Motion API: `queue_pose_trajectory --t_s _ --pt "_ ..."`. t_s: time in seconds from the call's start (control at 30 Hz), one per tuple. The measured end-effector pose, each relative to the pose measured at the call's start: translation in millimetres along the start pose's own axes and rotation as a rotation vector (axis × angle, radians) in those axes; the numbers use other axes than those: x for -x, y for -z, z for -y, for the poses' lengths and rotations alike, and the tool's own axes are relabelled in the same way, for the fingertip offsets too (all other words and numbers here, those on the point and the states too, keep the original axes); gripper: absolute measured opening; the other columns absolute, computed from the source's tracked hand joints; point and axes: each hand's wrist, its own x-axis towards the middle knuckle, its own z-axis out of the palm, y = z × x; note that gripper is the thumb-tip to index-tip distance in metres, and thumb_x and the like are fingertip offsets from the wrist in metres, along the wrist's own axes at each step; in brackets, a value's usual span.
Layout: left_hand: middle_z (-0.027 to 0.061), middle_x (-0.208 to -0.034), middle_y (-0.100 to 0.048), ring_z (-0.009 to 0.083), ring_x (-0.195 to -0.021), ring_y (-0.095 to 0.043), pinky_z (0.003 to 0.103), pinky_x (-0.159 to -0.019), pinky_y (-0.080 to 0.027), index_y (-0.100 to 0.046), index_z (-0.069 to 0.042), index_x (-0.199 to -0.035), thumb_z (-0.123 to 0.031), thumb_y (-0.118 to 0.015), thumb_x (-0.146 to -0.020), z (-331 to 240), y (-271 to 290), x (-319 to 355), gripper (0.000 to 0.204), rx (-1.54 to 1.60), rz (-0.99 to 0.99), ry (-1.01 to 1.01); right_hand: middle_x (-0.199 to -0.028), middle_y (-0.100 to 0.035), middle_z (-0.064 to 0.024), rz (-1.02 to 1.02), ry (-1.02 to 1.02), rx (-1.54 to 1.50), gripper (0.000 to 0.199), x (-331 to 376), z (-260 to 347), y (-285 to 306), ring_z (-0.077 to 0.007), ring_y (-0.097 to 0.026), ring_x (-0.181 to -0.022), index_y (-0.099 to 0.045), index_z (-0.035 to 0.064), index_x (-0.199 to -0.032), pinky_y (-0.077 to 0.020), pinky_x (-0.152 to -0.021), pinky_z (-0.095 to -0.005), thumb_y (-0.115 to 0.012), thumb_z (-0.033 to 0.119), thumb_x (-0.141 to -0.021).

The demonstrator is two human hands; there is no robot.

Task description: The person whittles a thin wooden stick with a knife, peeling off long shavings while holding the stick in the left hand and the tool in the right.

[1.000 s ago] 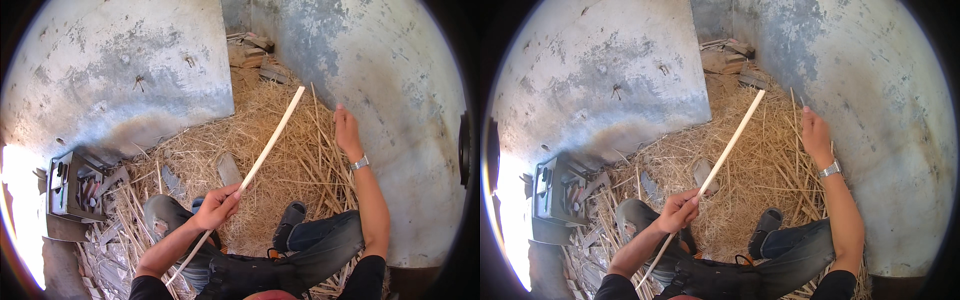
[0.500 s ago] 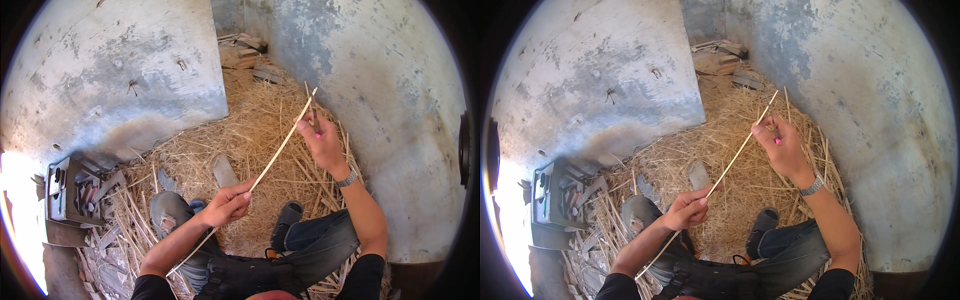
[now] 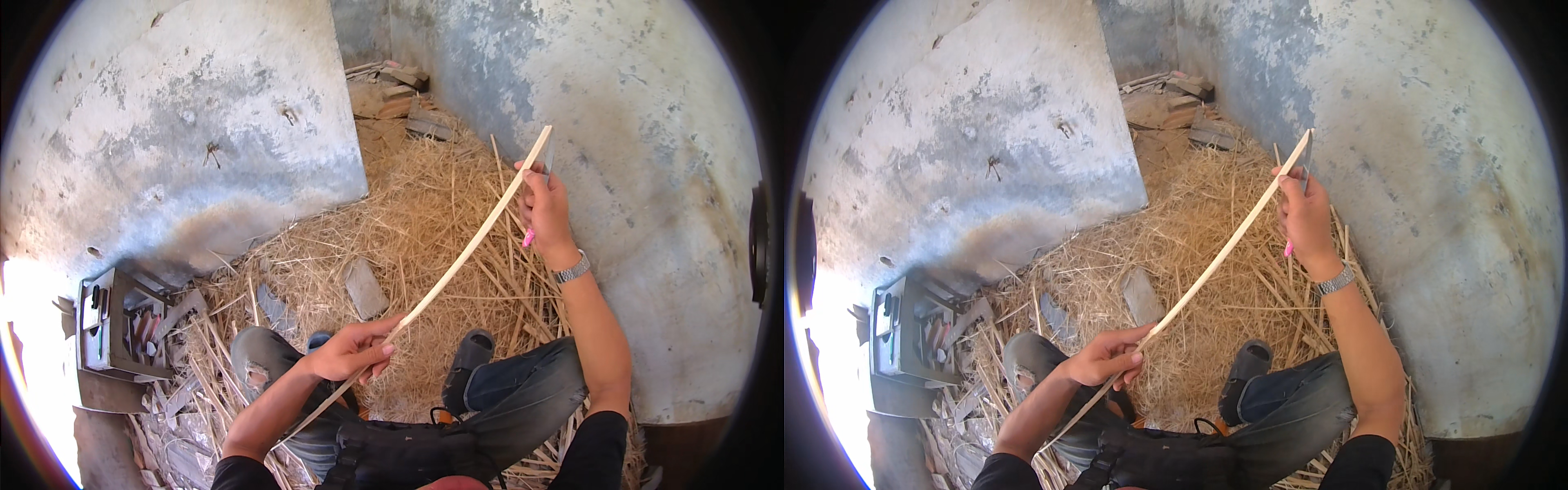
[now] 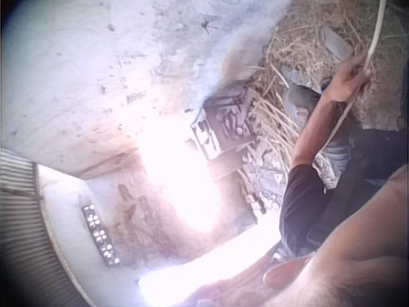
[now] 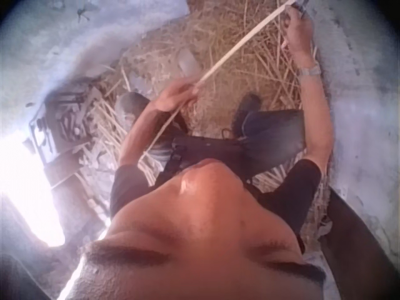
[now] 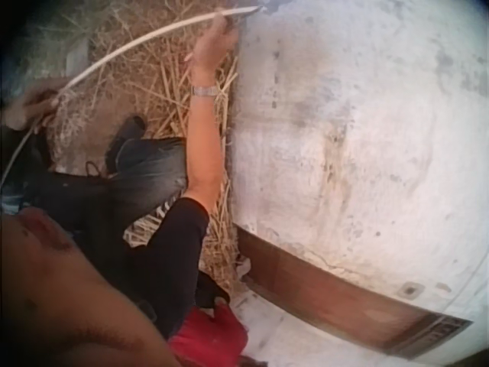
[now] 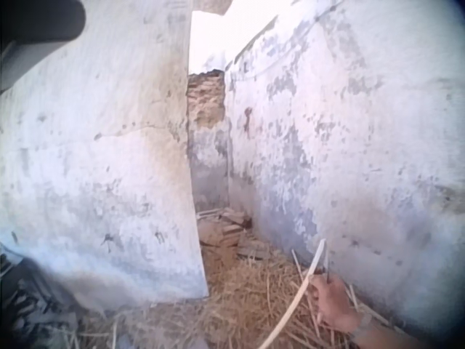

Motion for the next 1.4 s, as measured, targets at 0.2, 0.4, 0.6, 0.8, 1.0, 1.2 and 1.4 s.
queue_pose_trajectory --t_s 0.2,0.4,0.6,0.8,1.0,1.2,1.4 --pt "-0.0029 -0.063 -0.041 0.0040 -0.050 -0.040 0.021 -0.045 -0.039 -0.024 -0.011 -0.158 -0.014 -0.044 -0.108 15.9 4.2 3.6 0.054 0.122 -0.080 -0.098 -0.062 -0.033 0.0074 -0.036 0.081 -0.044 0.029 -5.0 -1.5 7.0 -0.0026 -0.027 -0.044 -0.058 0.0093 -0.098 -0.0230 -0.039 -0.0214 -0.048 0.035 -0.105" --pt "-0.0047 -0.056 -0.031 0.0052 -0.044 -0.030 0.024 -0.043 -0.028 -0.028 -0.012 -0.158 -0.015 -0.041 -0.108 10.6 -2.9 -1.4 0.051 0.105 -0.114 -0.204 -0.066 -0.043 0.0036 0.036 0.436 0.414 0.034 -4.4 -4.2 10.6 -0.0046 -0.038 -0.053 -0.054 0.0067 -0.091 -0.0330 -0.048 -0.0224 -0.041 0.032 -0.109" --pt "-0.0053 -0.061 -0.033 0.0038 -0.049 -0.032 0.023 -0.046 -0.030 -0.022 -0.010 -0.159 -0.014 -0.042 -0.108 13.6 -2.3 -3.1 0.054 0.206 -0.054 -0.163 -0.063 -0.048 0.0032 -0.102 0.508 0.553 0.029 -5.5 -2.3 7.8 -0.0039 -0.039 -0.052 -0.056 0.0045 -0.090 -0.0342 -0.049 -0.0210 -0.048 0.026 -0.107" --pt "-0.0049 -0.062 -0.029 0.0047 -0.050 -0.025 0.024 -0.047 -0.026 -0.023 -0.011 -0.159 -0.011 -0.043 -0.107 17.9 -5.7 -8.7 0.055 0.297 -0.038 -0.188 -0.053 -0.048 -0.0022 -0.036 0.605 0.823 0.031 -8.6 -14.3 12.7 -0.0136 -0.044 -0.044 -0.057 0.0006 -0.087 -0.0350 -0.044 -0.0316 -0.047 0.023 -0.106" --pt "-0.0049 -0.063 -0.028 0.0050 -0.049 -0.021 0.023 -0.046 -0.024 -0.024 -0.011 -0.159 -0.009 -0.043 -0.107 16.5 4.0 -10.0 0.055 0.360 -0.082 -0.221 -0.051 -0.049 -0.0076 0.126 0.704 0.763 0.029 21.5 -41.6 -35.2 -0.0184 -0.042 -0.037 -0.058 0.0016 -0.085 -0.0318 -0.038 -0.0327 -0.047 0.020 -0.104" --pt "-0.0056 -0.060 -0.024 0.0050 -0.046 -0.018 0.022 -0.043 -0.024 -0.031 -0.016 -0.157 -0.009 -0.039 -0.108 5.7 5.3 -16.3 0.050 0.515 -0.199 -0.188 -0.053 -0.052 -0.0112 0.492 0.597 0.705 0.020 80.4 -68.2 -75.7 -0.0215 -0.047 -0.038 -0.061 0.0029 -0.089 -0.0361 -0.039 -0.0349 -0.052 0.016 -0.101" --pt "-0.0060 -0.059 -0.025 0.0050 -0.043 -0.019 0.021 -0.041 -0.024 -0.037 -0.019 -0.154 -0.011 -0.038 -0.108 -4.7 8.1 -10.3 0.047 0.609 -0.182 -0.247 -0.051 -0.051 -0.0049 0.325 0.747 0.718 0.023 49.6 -55.5 -80.8 -0.0144 -0.044 -0.038 -0.060 0.0051 -0.084 -0.0313 -0.035 -0.0308 -0.051 0.017 -0.101"
